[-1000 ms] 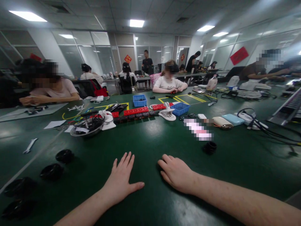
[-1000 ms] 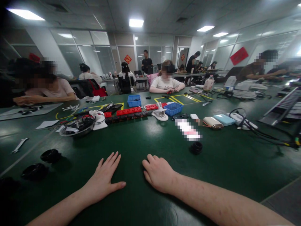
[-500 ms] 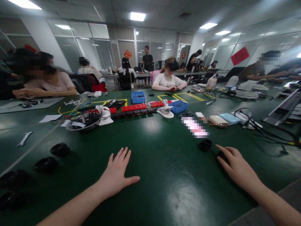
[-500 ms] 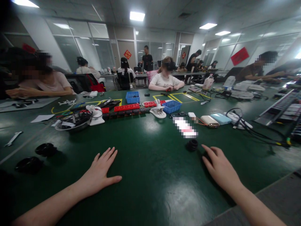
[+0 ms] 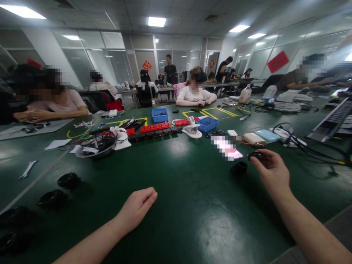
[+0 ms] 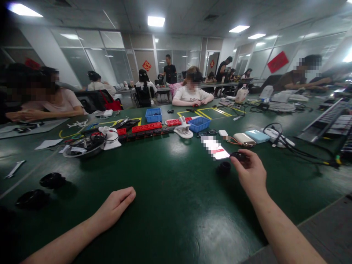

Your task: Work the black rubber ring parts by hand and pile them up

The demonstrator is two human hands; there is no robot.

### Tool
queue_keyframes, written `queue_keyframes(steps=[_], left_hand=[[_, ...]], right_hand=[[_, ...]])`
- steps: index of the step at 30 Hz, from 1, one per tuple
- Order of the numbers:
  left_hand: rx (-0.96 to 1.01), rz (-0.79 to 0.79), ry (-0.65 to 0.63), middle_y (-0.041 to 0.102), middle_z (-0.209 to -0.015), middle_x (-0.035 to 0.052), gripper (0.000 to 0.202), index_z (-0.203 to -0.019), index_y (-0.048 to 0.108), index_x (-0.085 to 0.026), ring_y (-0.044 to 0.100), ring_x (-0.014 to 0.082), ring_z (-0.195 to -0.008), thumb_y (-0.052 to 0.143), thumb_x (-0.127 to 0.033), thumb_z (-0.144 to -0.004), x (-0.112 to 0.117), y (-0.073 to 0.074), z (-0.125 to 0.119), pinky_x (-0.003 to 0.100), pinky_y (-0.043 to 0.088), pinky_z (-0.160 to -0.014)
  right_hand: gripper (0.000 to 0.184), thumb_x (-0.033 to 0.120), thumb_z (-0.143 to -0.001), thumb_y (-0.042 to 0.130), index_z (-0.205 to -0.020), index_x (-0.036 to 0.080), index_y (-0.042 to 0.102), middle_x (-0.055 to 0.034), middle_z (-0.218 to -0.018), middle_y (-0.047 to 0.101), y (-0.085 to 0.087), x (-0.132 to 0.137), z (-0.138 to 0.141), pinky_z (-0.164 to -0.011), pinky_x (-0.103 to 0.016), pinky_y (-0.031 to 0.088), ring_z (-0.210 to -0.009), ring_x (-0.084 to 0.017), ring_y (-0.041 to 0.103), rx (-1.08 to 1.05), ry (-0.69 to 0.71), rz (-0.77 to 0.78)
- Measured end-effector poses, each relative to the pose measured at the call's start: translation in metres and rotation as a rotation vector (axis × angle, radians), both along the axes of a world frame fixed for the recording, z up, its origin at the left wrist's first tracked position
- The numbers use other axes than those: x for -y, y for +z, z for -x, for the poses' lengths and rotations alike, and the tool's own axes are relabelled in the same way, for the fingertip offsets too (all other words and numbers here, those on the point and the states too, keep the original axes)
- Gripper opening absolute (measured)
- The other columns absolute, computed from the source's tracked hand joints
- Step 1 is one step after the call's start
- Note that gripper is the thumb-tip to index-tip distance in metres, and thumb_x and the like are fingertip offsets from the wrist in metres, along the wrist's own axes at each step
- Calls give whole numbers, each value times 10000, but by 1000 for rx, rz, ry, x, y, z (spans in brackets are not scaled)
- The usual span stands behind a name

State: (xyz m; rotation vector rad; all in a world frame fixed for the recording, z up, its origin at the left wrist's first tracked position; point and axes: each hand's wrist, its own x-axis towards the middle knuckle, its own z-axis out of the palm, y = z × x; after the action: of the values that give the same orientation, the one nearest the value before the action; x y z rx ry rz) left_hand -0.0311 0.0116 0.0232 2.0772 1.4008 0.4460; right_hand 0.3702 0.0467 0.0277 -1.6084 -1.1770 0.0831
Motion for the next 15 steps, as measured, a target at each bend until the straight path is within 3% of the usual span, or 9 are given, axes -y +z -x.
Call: queue_keyframes(steps=[4,7,15], left_hand=[[-5,18,39,472,-606,-24,380,-644,473,-192,480,136,-551,264,-378,-901,-2,-5,2,241,415,-533],[-22,11,59,448,-579,-30,378,-613,452,-194,459,133,-532,279,-383,-892,-2,-6,3,240,401,-526],[-110,-18,-2,480,-614,-25,373,-619,470,-196,485,140,-582,291,-371,-896,-2,-1,-1,244,394,-571]], right_hand=[[355,476,-658,619,-800,192,458,-121,-1006,593,-3,2,-5,-740,-374,512,-857,-252,603,-35,92,29],[328,462,-650,624,-736,198,449,-113,-1037,586,-5,1,-6,-811,-394,493,-922,-264,586,-11,152,71],[495,436,-641,618,-1057,187,517,-113,-1041,609,-7,0,-8,-887,-460,452,-978,-286,581,94,251,234]])
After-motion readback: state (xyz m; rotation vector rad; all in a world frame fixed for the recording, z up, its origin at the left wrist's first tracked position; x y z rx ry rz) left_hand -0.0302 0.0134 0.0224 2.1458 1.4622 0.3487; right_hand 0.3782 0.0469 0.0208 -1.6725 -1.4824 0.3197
